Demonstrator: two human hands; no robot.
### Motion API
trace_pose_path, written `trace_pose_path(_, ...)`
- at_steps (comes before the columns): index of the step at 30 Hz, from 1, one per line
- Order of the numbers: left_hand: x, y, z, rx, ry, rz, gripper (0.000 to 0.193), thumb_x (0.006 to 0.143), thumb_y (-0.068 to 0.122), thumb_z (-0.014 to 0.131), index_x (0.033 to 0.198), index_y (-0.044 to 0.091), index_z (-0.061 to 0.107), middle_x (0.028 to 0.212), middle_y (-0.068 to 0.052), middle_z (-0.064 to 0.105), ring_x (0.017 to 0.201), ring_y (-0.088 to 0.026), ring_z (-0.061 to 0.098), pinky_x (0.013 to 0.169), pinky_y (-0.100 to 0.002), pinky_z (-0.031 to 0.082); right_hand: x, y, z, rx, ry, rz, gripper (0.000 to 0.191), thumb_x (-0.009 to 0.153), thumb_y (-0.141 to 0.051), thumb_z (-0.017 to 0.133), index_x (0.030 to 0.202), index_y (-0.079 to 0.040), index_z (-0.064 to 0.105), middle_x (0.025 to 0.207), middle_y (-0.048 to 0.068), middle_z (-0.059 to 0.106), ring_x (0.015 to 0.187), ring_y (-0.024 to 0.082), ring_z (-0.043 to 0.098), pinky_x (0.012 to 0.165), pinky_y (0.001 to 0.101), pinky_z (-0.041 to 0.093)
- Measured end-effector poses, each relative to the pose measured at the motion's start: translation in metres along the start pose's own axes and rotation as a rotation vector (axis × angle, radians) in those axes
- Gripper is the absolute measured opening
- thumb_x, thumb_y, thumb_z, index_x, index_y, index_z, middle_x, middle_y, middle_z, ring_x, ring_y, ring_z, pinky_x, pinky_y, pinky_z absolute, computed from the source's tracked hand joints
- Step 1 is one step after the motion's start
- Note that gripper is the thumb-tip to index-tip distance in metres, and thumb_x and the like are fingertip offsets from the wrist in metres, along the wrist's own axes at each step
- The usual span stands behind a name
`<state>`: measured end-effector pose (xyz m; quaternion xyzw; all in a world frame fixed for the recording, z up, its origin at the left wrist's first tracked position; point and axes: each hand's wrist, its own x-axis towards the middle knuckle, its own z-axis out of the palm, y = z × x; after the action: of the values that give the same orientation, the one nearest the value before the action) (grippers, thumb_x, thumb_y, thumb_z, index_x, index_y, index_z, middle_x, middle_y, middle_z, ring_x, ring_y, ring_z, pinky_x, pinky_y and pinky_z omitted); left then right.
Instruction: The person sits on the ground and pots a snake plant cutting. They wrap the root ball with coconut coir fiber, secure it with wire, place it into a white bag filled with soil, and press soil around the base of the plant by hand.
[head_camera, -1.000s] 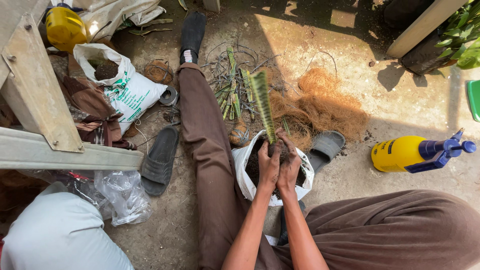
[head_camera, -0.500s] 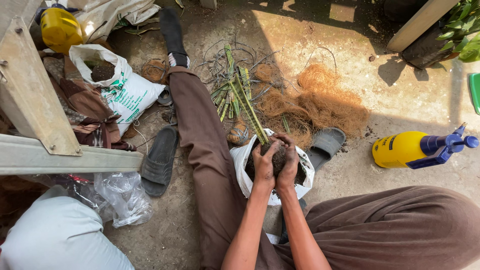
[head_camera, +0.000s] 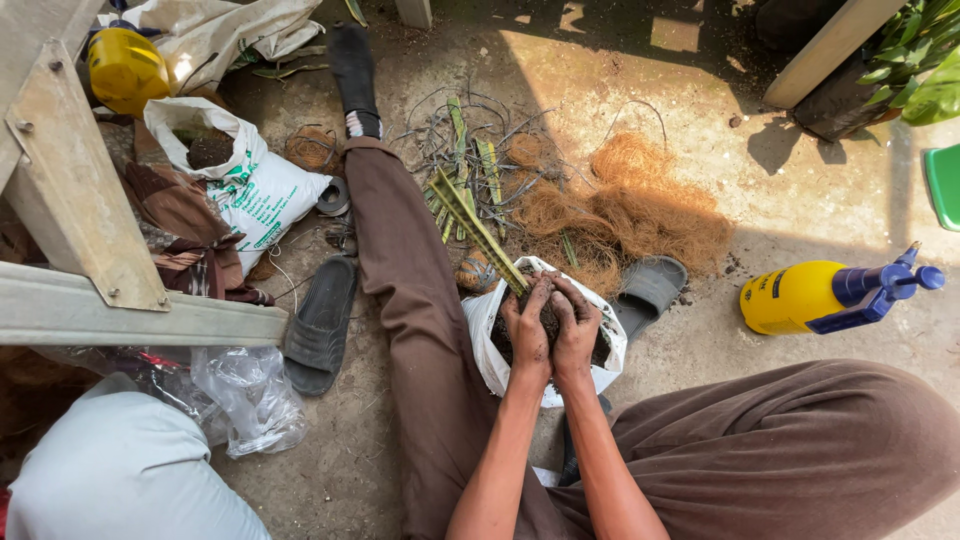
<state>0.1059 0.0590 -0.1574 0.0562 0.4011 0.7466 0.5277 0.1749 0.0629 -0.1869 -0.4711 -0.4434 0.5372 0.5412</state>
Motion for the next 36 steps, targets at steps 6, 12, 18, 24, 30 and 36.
trace_pose_path(6, 0.000, -0.003, 0.002, 0.137, -0.020, 0.049, 0.012, 0.097, 0.008, 0.066, 0.105, -0.002, 0.068, 0.100, -0.007, 0.070, 0.095, -0.017, 0.065, 0.088, -0.033, 0.051, 0.004, 0.010, -0.003, 0.103, 0.024, -0.005, 0.033, 0.097, -0.012, 0.057, 0.119, 0.009, 0.069, 0.116, 0.016, 0.075, 0.107, 0.020, 0.069, 0.101, 0.0328, 0.052)
trace_pose_path(12, -0.009, 0.017, 0.019, 0.189, -0.195, 0.122, 0.036, 0.093, 0.008, 0.062, 0.128, 0.001, 0.066, 0.126, -0.006, 0.071, 0.118, -0.013, 0.067, 0.105, -0.030, 0.051, 0.003, -0.017, 0.008, 0.037, -0.030, -0.317, 0.040, 0.102, -0.024, 0.054, 0.128, 0.004, 0.065, 0.131, 0.015, 0.069, 0.127, 0.023, 0.063, 0.119, 0.0362, 0.043)
trace_pose_path(18, -0.011, 0.006, 0.013, 0.082, -0.123, 0.085, 0.017, 0.100, 0.007, 0.066, 0.110, -0.006, 0.070, 0.101, -0.013, 0.073, 0.089, -0.018, 0.069, 0.079, -0.032, 0.055, 0.003, -0.049, 0.015, 0.129, -0.065, -0.094, 0.061, 0.089, -0.037, 0.066, 0.139, -0.005, 0.053, 0.138, 0.008, 0.061, 0.112, 0.025, 0.063, 0.105, 0.0405, 0.049)
trace_pose_path(24, -0.001, -0.010, -0.004, 0.160, -0.035, 0.132, 0.009, 0.097, 0.005, 0.064, 0.101, -0.002, 0.067, 0.095, -0.006, 0.070, 0.083, -0.011, 0.064, 0.072, -0.028, 0.053, 0.001, -0.029, 0.008, 0.120, -0.107, -0.012, 0.047, 0.091, -0.029, 0.074, 0.124, 0.002, 0.061, 0.122, 0.015, 0.071, 0.114, 0.021, 0.063, 0.105, 0.0345, 0.048)
trace_pose_path(30, -0.003, -0.007, 0.000, 0.240, -0.048, 0.188, 0.009, 0.098, 0.004, 0.065, 0.099, -0.005, 0.067, 0.092, -0.008, 0.070, 0.080, -0.012, 0.063, 0.069, -0.029, 0.052, -0.001, -0.005, 0.000, 0.171, -0.054, -0.012, 0.043, 0.095, -0.028, 0.076, 0.123, 0.001, 0.062, 0.116, 0.013, 0.068, 0.106, 0.018, 0.061, 0.098, 0.0334, 0.049)
trace_pose_path(36, -0.005, 0.005, 0.007, 0.275, -0.026, 0.096, 0.021, 0.102, 0.015, 0.063, 0.095, -0.003, 0.070, 0.085, -0.007, 0.069, 0.075, -0.012, 0.061, 0.065, -0.029, 0.049, 0.000, 0.000, 0.001, 0.209, -0.097, -0.061, 0.048, 0.092, -0.034, 0.073, 0.126, -0.002, 0.064, 0.114, 0.008, 0.068, 0.104, 0.016, 0.063, 0.093, 0.0319, 0.052)
